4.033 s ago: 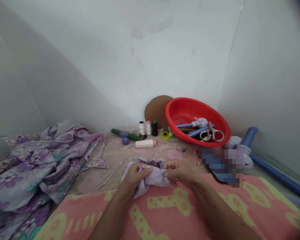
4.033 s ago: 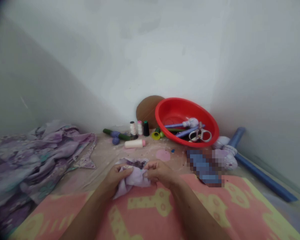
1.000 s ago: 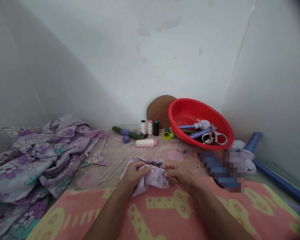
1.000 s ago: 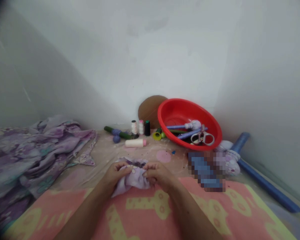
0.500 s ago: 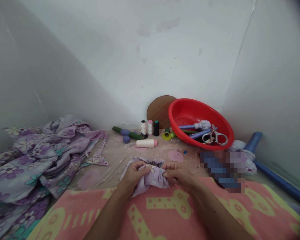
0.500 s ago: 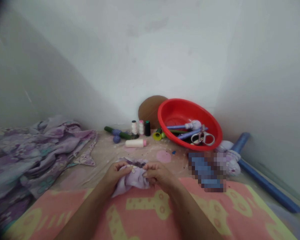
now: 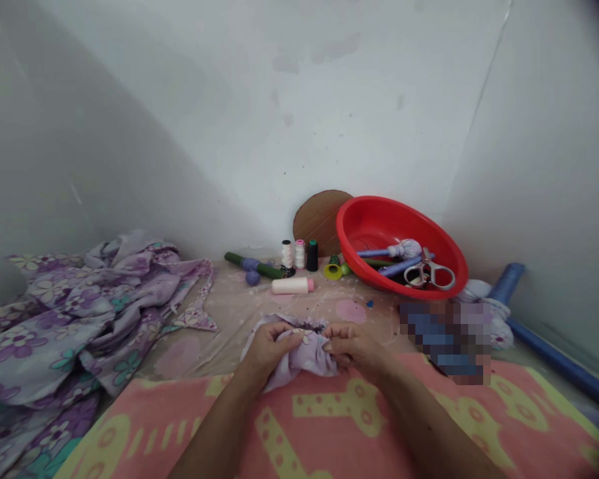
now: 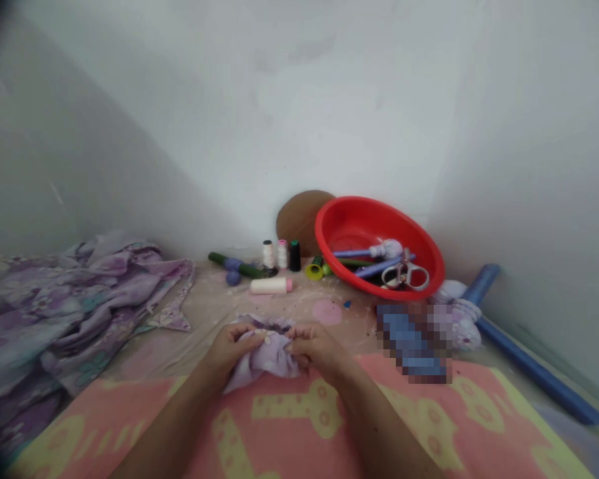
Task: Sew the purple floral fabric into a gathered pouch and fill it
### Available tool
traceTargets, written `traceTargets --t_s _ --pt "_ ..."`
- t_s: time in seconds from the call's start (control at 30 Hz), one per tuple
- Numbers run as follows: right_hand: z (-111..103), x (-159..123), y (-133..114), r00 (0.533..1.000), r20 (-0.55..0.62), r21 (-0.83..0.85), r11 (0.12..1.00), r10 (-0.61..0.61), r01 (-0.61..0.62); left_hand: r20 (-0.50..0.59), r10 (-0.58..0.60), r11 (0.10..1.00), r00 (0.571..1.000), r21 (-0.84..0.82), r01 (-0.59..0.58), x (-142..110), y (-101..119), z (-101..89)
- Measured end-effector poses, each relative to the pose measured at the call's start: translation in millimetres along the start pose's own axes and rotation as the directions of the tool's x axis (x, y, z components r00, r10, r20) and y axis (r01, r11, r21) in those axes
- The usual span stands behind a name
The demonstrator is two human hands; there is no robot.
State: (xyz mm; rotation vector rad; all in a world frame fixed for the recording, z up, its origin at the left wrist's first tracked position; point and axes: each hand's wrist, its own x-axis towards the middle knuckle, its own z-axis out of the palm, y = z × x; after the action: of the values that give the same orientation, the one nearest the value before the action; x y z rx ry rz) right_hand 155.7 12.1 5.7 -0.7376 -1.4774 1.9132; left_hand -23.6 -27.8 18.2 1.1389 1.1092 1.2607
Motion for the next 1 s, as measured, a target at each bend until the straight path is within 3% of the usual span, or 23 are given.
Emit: traceTargets --t_s 0.27,0.47,0.77,1.0 --pt "3.1 3.6 0.8 0.998 -0.050 -0.109 0.993 -0.040 0.034 0.050 -0.010 0.993 0.999 0.116 0.004 0.6 -2.2 0.4" --pt "2.3 -0.3 -2.7 0.999 0.049 -0.098 0.995 -0.009 0.013 0.129 0.030 0.986 0.991 0.162 -0.051 1.2 -2.4 1.1" --pt "-2.3 -1.1 -0.5 0.996 0.073 0.044 0.998 0.044 -0.048 0.082 -0.068 0.997 0.994 0.039 0.065 -0.5 -2.4 0.5" --pt "-3.1 -2.5 -1.3 0.994 0.093 0.066 0.996 0.061 -0.067 0.030 -0.069 0.997 0.997 0.044 0.068 1.1 -4.1 0.9"
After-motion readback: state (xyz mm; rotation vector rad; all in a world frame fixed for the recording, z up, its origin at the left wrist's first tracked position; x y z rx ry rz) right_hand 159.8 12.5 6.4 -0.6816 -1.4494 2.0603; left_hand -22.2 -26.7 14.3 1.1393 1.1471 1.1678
